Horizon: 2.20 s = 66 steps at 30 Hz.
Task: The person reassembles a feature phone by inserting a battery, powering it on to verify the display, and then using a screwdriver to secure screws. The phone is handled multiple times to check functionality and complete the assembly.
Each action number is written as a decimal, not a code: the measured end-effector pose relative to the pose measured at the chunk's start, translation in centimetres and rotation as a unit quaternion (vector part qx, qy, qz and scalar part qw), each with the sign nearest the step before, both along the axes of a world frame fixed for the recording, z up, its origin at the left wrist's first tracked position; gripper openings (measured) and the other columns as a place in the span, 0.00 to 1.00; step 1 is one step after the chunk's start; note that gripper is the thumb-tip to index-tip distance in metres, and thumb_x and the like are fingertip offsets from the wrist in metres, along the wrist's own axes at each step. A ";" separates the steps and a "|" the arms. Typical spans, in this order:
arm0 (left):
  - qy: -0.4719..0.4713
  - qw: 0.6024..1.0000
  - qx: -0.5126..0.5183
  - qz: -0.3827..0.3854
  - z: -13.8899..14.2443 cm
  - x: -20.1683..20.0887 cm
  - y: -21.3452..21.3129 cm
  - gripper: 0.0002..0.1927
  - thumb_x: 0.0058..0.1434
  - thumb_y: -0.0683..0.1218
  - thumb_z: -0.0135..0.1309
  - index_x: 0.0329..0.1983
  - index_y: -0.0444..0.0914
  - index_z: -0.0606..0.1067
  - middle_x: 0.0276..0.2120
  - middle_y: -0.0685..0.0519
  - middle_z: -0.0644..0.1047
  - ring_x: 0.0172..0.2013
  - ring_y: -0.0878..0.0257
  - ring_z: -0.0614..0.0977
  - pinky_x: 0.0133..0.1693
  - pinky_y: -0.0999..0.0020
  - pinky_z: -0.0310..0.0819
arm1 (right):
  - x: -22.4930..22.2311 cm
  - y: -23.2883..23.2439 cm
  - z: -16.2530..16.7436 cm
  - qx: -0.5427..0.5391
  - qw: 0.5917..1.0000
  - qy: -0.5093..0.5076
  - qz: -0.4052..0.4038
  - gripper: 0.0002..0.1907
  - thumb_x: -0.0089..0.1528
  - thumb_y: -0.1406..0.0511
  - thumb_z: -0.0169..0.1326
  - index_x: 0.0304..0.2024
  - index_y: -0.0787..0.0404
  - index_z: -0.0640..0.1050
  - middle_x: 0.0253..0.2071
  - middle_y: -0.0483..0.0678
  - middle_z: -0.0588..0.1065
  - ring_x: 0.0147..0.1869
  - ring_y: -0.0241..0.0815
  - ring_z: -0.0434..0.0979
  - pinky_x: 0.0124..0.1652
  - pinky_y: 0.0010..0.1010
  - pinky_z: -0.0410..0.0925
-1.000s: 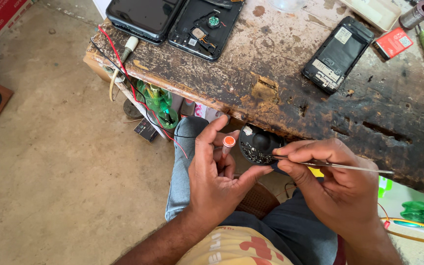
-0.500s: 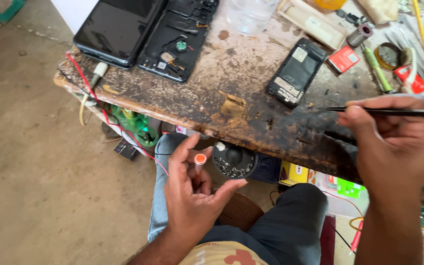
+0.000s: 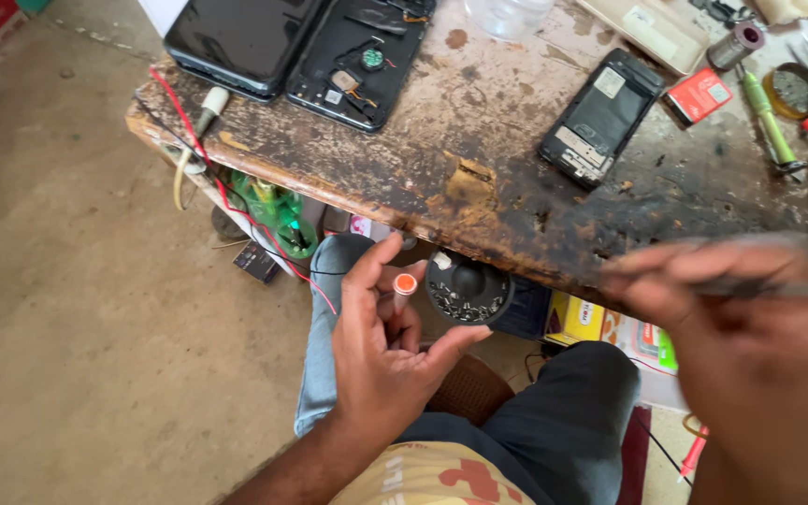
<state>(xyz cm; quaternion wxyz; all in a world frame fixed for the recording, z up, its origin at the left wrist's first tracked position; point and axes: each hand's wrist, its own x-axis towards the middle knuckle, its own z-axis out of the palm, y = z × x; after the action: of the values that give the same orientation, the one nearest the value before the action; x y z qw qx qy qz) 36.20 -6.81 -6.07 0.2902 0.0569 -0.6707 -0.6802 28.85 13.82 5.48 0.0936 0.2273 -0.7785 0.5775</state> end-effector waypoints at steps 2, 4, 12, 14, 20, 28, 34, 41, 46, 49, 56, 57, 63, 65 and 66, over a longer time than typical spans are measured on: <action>0.003 1.000 -0.006 0.002 0.0 0.0 0.0 0.51 0.49 0.42 0.78 0.71 0.37 0.59 0.47 0.53 0.75 0.24 0.78 0.64 0.24 0.83 0.59 | 0.9 -0.5 -0.6 0.027 0.997 -0.008 0.072 0.12 0.60 0.78 0.57 0.44 0.66 0.70 0.44 0.58 0.79 0.50 0.45 0.84 0.46 0.29 0.79; -0.008 1.000 -0.008 0.003 0.1 0.1 0.0 0.51 0.48 0.43 0.77 0.70 0.36 0.59 0.48 0.53 0.76 0.24 0.78 0.65 0.23 0.83 0.60 | 1.2 -1.2 -1.6 0.053 0.992 -0.021 0.112 0.12 0.61 0.80 0.57 0.45 0.68 0.72 0.47 0.60 0.78 0.53 0.48 0.83 0.50 0.33 0.79; -0.002 1.000 -0.018 0.009 -0.1 0.1 0.0 0.51 0.49 0.43 0.78 0.71 0.36 0.59 0.48 0.53 0.76 0.25 0.78 0.64 0.23 0.83 0.60 | 0.4 -1.2 -2.3 0.029 0.989 -0.065 0.133 0.11 0.64 0.78 0.55 0.47 0.68 0.70 0.49 0.57 0.76 0.56 0.47 0.83 0.54 0.33 0.78; 0.000 1.000 -0.013 0.008 -0.1 0.0 0.1 0.51 0.49 0.43 0.78 0.71 0.36 0.59 0.48 0.53 0.76 0.24 0.78 0.65 0.23 0.83 0.60 | 0.3 -1.2 -2.1 0.055 0.989 -0.050 0.129 0.11 0.63 0.78 0.56 0.46 0.68 0.70 0.49 0.56 0.76 0.56 0.46 0.83 0.52 0.32 0.78; 0.002 1.000 -0.006 -0.001 -0.1 0.1 0.0 0.51 0.50 0.43 0.77 0.71 0.36 0.59 0.47 0.54 0.75 0.25 0.79 0.64 0.24 0.83 0.60 | 0.3 -1.8 -1.9 0.115 0.987 -0.022 0.113 0.10 0.62 0.77 0.58 0.43 0.68 0.72 0.47 0.57 0.79 0.53 0.43 0.84 0.49 0.29 0.78; -0.002 1.000 0.001 -0.005 0.0 0.1 0.1 0.51 0.50 0.43 0.77 0.71 0.36 0.59 0.48 0.54 0.74 0.26 0.79 0.64 0.24 0.84 0.60 | 0.3 -1.9 -1.7 0.141 0.984 -0.026 0.104 0.08 0.61 0.76 0.58 0.41 0.68 0.73 0.45 0.57 0.81 0.51 0.42 0.85 0.47 0.28 0.79; -0.001 1.000 -0.009 -0.008 0.0 0.2 -0.2 0.50 0.50 0.44 0.77 0.71 0.36 0.59 0.47 0.54 0.74 0.25 0.78 0.64 0.24 0.83 0.60 | 0.5 -2.0 -2.0 0.060 0.991 -0.043 0.115 0.11 0.62 0.78 0.57 0.45 0.69 0.70 0.47 0.61 0.78 0.53 0.46 0.83 0.49 0.32 0.78; 0.004 1.000 -0.008 0.005 0.0 0.0 0.0 0.51 0.49 0.43 0.78 0.71 0.36 0.59 0.48 0.53 0.76 0.24 0.78 0.64 0.24 0.83 0.59 | -2.3 0.3 0.2 -0.030 0.998 0.041 0.026 0.11 0.71 0.76 0.55 0.50 0.65 0.66 0.45 0.54 0.77 0.49 0.39 0.83 0.52 0.29 0.79; -0.006 1.000 0.014 0.002 -0.1 0.1 0.1 0.52 0.47 0.41 0.77 0.71 0.36 0.59 0.49 0.50 0.77 0.23 0.78 0.64 0.22 0.83 0.58 | -5.8 1.5 -0.2 -0.019 0.996 0.050 -0.067 0.11 0.74 0.77 0.56 0.50 0.67 0.67 0.44 0.54 0.77 0.46 0.37 0.81 0.52 0.28 0.78; 0.003 1.000 0.008 0.009 -0.3 0.0 0.2 0.53 0.46 0.40 0.77 0.71 0.36 0.58 0.49 0.50 0.76 0.22 0.78 0.64 0.22 0.83 0.57 | -6.3 1.9 -0.8 -0.034 0.995 0.020 -0.088 0.11 0.71 0.76 0.56 0.49 0.66 0.68 0.45 0.52 0.77 0.47 0.37 0.81 0.52 0.29 0.79; -0.001 0.999 0.046 0.013 -0.6 -0.3 0.5 0.54 0.44 0.38 0.76 0.71 0.36 0.58 0.49 0.48 0.75 0.24 0.77 0.63 0.22 0.84 0.57 | -6.4 2.6 -1.3 -0.052 0.996 0.029 -0.065 0.10 0.73 0.76 0.56 0.51 0.67 0.68 0.46 0.53 0.77 0.48 0.38 0.81 0.55 0.31 0.78; -0.008 0.999 0.042 0.015 -0.7 -0.3 0.4 0.53 0.43 0.38 0.76 0.70 0.36 0.58 0.49 0.48 0.76 0.24 0.77 0.63 0.22 0.84 0.57 | -6.4 2.6 -1.4 -0.056 0.996 0.035 -0.065 0.10 0.73 0.76 0.56 0.50 0.67 0.68 0.46 0.53 0.77 0.48 0.38 0.81 0.55 0.31 0.78; -0.044 0.998 0.031 0.025 -0.5 -0.2 0.3 0.53 0.41 0.39 0.76 0.69 0.35 0.58 0.47 0.47 0.78 0.21 0.77 0.64 0.20 0.83 0.57 | -6.3 2.7 -1.7 -0.084 0.993 0.052 -0.061 0.11 0.73 0.75 0.57 0.51 0.67 0.67 0.46 0.54 0.77 0.49 0.39 0.82 0.54 0.30 0.79; -0.050 0.998 0.031 0.024 -0.5 -0.2 0.2 0.53 0.41 0.39 0.76 0.68 0.35 0.58 0.47 0.47 0.78 0.21 0.77 0.63 0.20 0.83 0.57 | -6.3 2.8 -1.7 -0.084 0.993 0.058 -0.060 0.10 0.74 0.75 0.57 0.50 0.67 0.67 0.47 0.54 0.77 0.49 0.39 0.82 0.53 0.30 0.79; -0.054 0.998 0.035 0.021 -0.5 -0.2 0.2 0.53 0.41 0.39 0.76 0.68 0.35 0.58 0.47 0.47 0.78 0.21 0.77 0.63 0.20 0.83 0.57 | -6.3 2.9 -1.7 -0.083 0.993 0.059 -0.060 0.10 0.74 0.76 0.56 0.50 0.67 0.67 0.47 0.54 0.77 0.49 0.39 0.82 0.53 0.30 0.79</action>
<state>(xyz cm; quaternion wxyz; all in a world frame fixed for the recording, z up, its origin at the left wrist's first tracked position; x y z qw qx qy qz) 35.98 -6.60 -6.54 0.2653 0.1178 -0.6599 -0.6930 22.57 16.71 3.78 0.1928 0.2050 -0.7331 0.6191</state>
